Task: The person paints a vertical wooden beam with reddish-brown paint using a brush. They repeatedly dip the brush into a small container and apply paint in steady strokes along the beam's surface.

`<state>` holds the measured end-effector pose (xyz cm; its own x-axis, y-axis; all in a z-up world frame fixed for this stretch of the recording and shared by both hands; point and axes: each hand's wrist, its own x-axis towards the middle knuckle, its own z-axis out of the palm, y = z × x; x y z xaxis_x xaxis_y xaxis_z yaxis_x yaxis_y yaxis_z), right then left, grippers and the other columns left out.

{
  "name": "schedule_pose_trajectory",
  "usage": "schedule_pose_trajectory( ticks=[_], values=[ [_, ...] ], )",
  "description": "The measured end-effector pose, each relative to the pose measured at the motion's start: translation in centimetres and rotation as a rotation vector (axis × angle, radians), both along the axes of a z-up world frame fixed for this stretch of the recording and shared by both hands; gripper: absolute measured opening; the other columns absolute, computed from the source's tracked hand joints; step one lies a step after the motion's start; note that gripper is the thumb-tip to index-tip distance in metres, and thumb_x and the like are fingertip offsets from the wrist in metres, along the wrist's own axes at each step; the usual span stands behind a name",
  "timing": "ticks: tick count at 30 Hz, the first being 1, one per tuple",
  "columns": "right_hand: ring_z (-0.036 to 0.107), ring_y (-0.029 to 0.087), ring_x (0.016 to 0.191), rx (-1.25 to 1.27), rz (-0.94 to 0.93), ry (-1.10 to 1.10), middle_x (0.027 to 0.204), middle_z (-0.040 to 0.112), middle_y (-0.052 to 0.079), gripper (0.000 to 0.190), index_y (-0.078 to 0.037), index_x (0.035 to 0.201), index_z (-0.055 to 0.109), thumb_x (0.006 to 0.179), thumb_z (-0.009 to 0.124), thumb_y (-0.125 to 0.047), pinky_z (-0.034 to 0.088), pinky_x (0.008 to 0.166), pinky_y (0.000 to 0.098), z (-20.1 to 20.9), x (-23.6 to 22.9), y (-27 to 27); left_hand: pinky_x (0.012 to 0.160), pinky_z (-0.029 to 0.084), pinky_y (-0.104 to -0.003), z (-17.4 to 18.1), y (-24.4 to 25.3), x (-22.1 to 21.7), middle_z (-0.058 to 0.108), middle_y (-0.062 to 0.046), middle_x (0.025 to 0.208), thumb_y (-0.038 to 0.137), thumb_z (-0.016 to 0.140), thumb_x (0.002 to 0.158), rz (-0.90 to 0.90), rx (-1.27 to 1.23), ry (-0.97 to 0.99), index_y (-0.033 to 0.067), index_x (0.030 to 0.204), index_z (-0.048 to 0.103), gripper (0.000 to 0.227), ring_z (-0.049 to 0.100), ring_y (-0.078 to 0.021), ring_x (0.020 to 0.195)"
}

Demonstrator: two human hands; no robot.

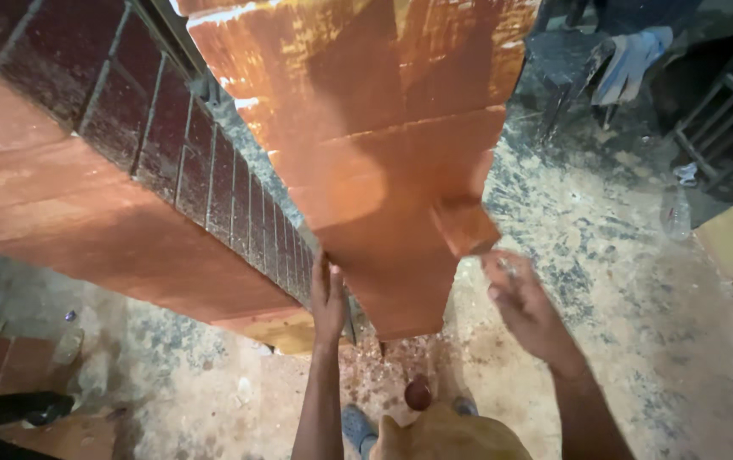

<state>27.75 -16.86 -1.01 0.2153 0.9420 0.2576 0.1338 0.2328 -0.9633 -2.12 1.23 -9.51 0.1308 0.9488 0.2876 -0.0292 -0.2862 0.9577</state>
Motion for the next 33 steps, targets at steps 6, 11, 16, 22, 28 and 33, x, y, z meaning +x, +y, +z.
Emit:
schedule_pose_trajectory(
  ticks=[6, 11, 16, 22, 28, 33],
  values=[
    [0.048, 0.003, 0.083, 0.232, -0.158, -0.089, 0.122, 0.056, 0.005, 0.046, -0.004, 0.148, 0.037, 0.105, 0.053, -0.004, 0.044, 0.068, 0.0174, 8.1, -0.8, 0.6, 0.122, 0.034, -0.04, 0.1, 1.2, -0.6, 0.05, -0.02, 0.155, 0.025, 0.049, 0.108, -0.023, 0.004, -0.026, -0.0042, 0.152, 0.044, 0.052, 0.047, -0.0292, 0.145],
    [0.063, 0.026, 0.109, 0.2, -0.327, -0.417, 0.125, 0.06, 0.02, 0.037, -0.001, 0.14, 0.038, 0.11, 0.05, -0.018, 0.054, 0.093, 0.0345, -2.2, -1.8, 5.2, 0.113, 0.044, -0.037, 0.8, 1.2, -1.2, 0.056, -0.018, 0.146, 0.022, 0.053, 0.105, 0.004, -0.105, 0.003, -0.0023, 0.145, 0.048, 0.046, 0.055, -0.0245, 0.134],
    [0.065, 0.035, 0.116, 0.01, -0.291, -0.368, 0.124, 0.063, 0.024, 0.035, -0.002, 0.135, 0.04, 0.107, 0.05, -0.019, 0.053, 0.091, 0.0427, -16.1, -4.3, 1.7, 0.106, 0.049, -0.034, 0.6, 2.5, -0.9, 0.062, -0.014, 0.13, 0.012, 0.065, 0.099, 0.065, -0.047, 0.085, -0.0027, 0.133, 0.054, 0.039, 0.061, -0.0202, 0.123],
    [0.039, 0.011, 0.055, -0.396, -0.28, 0.31, 0.071, 0.045, 0.004, 0.039, -0.017, 0.145, 0.044, 0.107, 0.051, -0.021, 0.032, 0.046, 0.0252, -20.0, -3.5, -2.2, 0.09, 0.052, -0.033, 0.1, 3.9, -0.7, 0.067, -0.011, 0.102, 0.004, 0.073, 0.094, 0.147, -0.03, 0.157, -0.0025, 0.106, 0.059, 0.02, 0.064, -0.0174, 0.098],
    [0.034, 0.004, 0.052, -0.235, -0.258, 0.638, 0.074, 0.04, -0.004, 0.046, -0.02, 0.147, 0.034, 0.106, 0.048, -0.033, 0.03, 0.043, 0.0203, -15.3, -6.0, 0.9, 0.074, 0.055, -0.031, 0.0, 5.0, -1.6, 0.071, -0.006, 0.086, 0.004, 0.075, 0.089, 0.145, -0.033, 0.24, 0.0014, 0.095, 0.062, 0.014, 0.067, -0.0146, 0.08],
    [0.037, 0.004, 0.056, -0.238, -0.315, 0.781, 0.079, 0.043, -0.005, 0.049, -0.022, 0.149, 0.034, 0.105, 0.048, -0.038, 0.03, 0.043, 0.0189, -12.5, -13.9, 4.3, 0.068, 0.052, -0.031, -0.1, 6.3, -2.2, 0.068, -0.007, 0.08, 0.003, 0.078, 0.085, 0.111, -0.108, 0.247, 0.0012, 0.091, 0.063, 0.017, 0.062, -0.0135, 0.073]
  ],
)
